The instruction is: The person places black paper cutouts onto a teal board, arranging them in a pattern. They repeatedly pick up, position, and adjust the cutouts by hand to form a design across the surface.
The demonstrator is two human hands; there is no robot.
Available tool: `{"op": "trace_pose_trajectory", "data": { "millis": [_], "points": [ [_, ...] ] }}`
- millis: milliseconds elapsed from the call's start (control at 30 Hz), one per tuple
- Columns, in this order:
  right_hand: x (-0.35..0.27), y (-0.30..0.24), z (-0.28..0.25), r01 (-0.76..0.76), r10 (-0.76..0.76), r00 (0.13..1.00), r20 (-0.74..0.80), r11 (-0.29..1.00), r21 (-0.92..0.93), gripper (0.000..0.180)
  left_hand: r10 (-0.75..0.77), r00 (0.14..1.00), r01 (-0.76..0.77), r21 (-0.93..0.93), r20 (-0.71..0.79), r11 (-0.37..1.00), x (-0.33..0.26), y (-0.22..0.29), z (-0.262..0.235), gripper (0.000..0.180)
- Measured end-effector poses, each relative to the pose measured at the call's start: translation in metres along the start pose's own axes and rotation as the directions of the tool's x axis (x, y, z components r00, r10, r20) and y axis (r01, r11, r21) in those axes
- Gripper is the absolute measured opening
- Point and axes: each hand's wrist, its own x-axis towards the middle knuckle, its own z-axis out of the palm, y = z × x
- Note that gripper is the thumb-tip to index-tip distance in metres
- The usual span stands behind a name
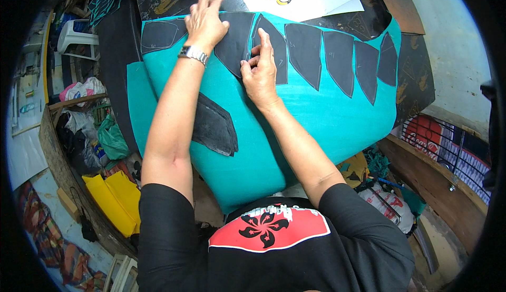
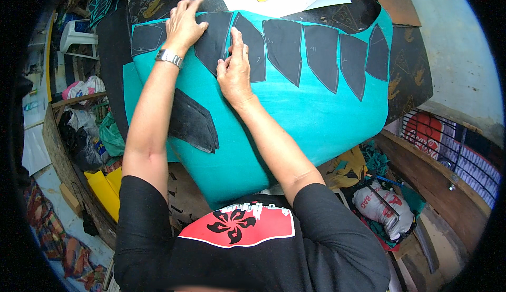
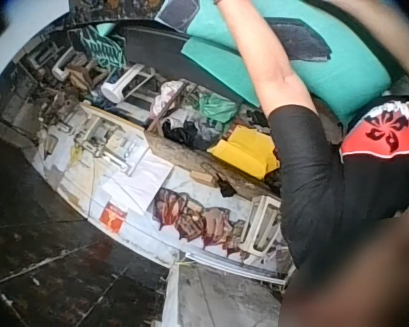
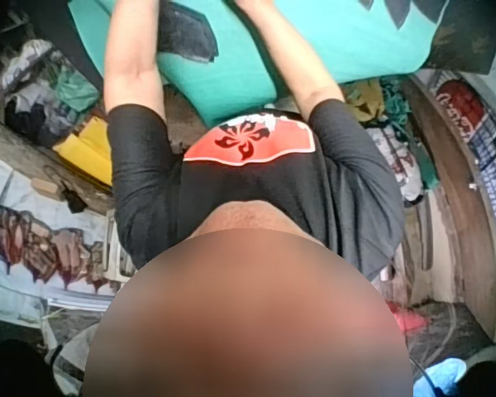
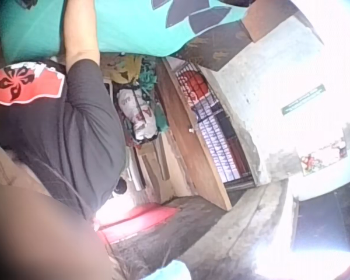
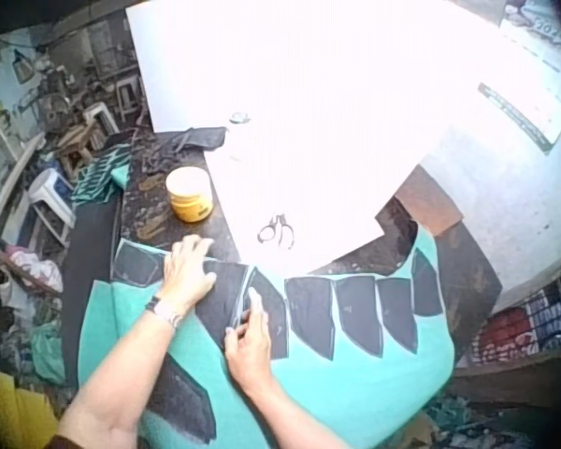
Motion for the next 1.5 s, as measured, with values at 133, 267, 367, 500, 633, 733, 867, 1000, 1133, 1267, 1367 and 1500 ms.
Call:
{"op": "trace_pose_trajectory", "data": {
  "millis": [133, 267, 367, 500, 633, 733, 867, 1000, 1133, 1267, 1367, 1500],
  "points": [
    [-0.003, 0.002, 0.0, 0.041, -0.041, 0.999, 0.015, 0.999, -0.021, 0.09, 0.232, 0.956, -0.224, -0.064, 0.182, 0.973, 0.027, -0.017, 0.004, 0.034],
    [-0.005, 0.006, 0.001, 0.085, -0.085, 0.996, 0.007, 0.996, -0.034, 0.091, 0.226, 0.92, -0.16, -0.22, 0.321, 0.962, 0.049, -0.021, 0.006, 0.031],
    [-0.006, 0.006, 0.001, 0.102, -0.101, 0.995, 0.017, 0.994, -0.036, 0.092, 0.232, 0.904, -0.161, -0.215, 0.36, 0.963, 0.058, -0.019, 0.001, 0.033],
    [-0.006, 0.002, -0.003, 0.042, -0.042, 0.997, 0.058, 0.999, 0.005, 0.09, 0.158, 0.896, -0.082, -0.197, 0.415, 0.977, 0.06, -0.012, -0.003, 0.033],
    [-0.004, 0.0, -0.004, 0.023, -0.024, 0.999, 0.042, 1.0, 0.017, 0.092, 0.172, 0.977, -0.163, -0.084, 0.123, 0.983, 0.038, -0.007, 0.007, 0.041],
    [-0.003, 0.003, -0.003, -0.007, 0.006, 1.0, 0.023, 0.999, 0.033, 0.094, 0.247, 0.962, -0.248, 0.001, -0.115, 0.969, 0.01, -0.008, 0.02, 0.064],
    [-0.002, 0.007, -0.002, 0.0, 0.0, 1.0, 0.002, 1.0, 0.024, 0.098, 0.284, 0.948, -0.289, -0.013, -0.14, 0.957, -0.03, -0.015, 0.029, 0.089],
    [-0.001, 0.008, -0.004, -0.008, 0.007, 1.0, 0.01, 1.0, 0.027, 0.102, 0.279, 0.959, -0.279, 0.013, -0.042, 0.96, -0.046, -0.018, 0.03, 0.105],
    [-0.004, 0.003, -0.015, -0.125, 0.123, 0.991, 0.056, 0.992, 0.034, 0.1, 0.311, 0.95, -0.312, -0.024, -0.038, 0.95, -0.055, -0.017, 0.029, 0.111],
    [-0.001, -0.004, -0.04, -0.114, 0.114, 0.994, -0.003, 0.993, 0.009, 0.095, 0.313, 0.95, -0.313, -0.068, -0.009, 0.947, -0.073, -0.015, 0.024, 0.12],
    [0.016, -0.006, -0.05, -0.048, 0.049, 0.997, -0.06, 0.999, 0.01, 0.091, 0.269, 0.962, -0.264, -0.087, 0.055, 0.961, -0.092, -0.012, 0.014, 0.126],
    [0.049, -0.011, -0.043, 0.134, -0.14, 0.987, -0.079, 0.988, -0.081, 0.085, 0.38, 0.908, -0.39, 0.026, 0.176, 0.92, -0.123, -0.004, -0.001, 0.097]
  ]
}}
